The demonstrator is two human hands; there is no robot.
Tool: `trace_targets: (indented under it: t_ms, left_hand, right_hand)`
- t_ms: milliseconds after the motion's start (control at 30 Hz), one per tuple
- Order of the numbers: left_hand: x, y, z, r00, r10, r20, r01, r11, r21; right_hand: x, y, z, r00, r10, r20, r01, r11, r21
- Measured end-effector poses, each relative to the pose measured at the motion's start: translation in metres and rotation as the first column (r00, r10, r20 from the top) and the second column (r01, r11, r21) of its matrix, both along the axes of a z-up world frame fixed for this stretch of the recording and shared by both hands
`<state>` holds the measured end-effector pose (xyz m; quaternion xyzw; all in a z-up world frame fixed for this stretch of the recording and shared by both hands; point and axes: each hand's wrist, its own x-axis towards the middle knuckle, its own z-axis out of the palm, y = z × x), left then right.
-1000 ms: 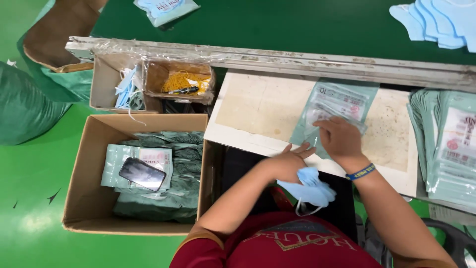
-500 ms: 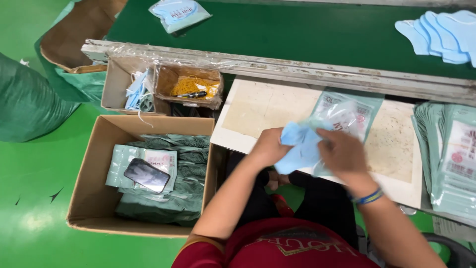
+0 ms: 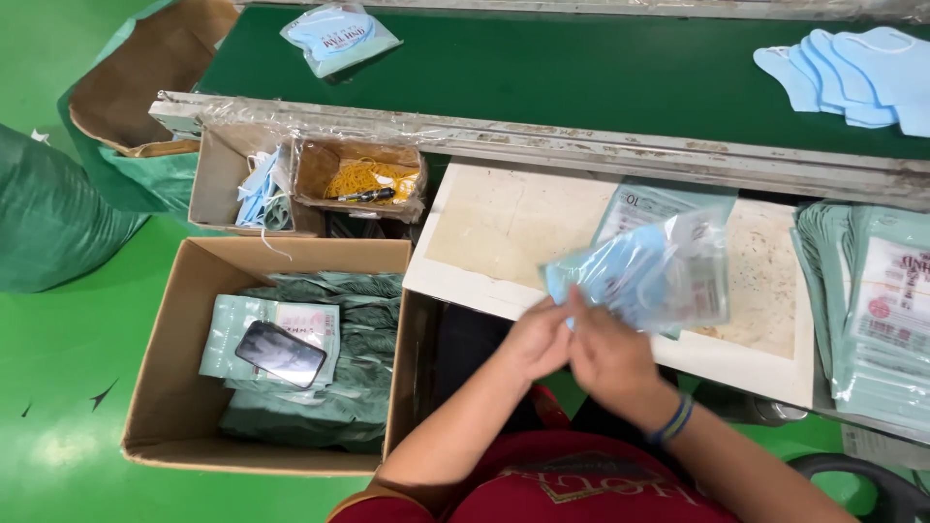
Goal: The recorder is sitting at a conveyor belt workstation, taking blue face masks, grouping them, and placing them into plastic bags.
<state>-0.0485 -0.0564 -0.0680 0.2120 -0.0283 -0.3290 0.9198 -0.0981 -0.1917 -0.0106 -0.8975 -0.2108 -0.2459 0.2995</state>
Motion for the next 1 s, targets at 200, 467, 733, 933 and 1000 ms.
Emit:
trace_targets:
  t_ms: [200, 467, 733, 933, 1000]
  left_hand:
    - [-0.049, -0.003, -0.117, 0.954, -0.118, 0.275, 0.003, 0.922, 0.386]
    - [-0.09, 0.018, 0.015, 0.784, -0.536, 0.314, 0.284, 0.759, 0.586]
    - [-0.068, 0.03, 0.129, 0.173, -0.34, 0.924, -0.907, 0.312, 0.284]
    - [-0.056, 0.026, 0.092, 0.326, -0.482, 0.813, -0.857, 0.212, 0.469]
    - [-0.053, 0.026, 0.09, 0.324, -0.541, 0.776, -0.817, 0.254, 0.518]
  right_hand:
    - [-0.027, -0.004, 0.077, 0.882, 0.427, -0.2, -0.408, 0.904, 0.129]
    - [0.001, -0.084, 0.009, 0.571, 0.364, -0.735, -0.229, 0.931, 0.283]
    - [-0.004, -0.081, 0.026, 0.672, 0.44, -0.596, 0.005, 0.801, 0.598]
    - [-0.01, -0.067, 0.03, 0.774, 0.392, -0.498, -0.094, 0.848, 0.521]
    - [-0.012, -0.069, 0.027, 0.78, 0.381, -0.497, -0.09, 0.853, 0.514]
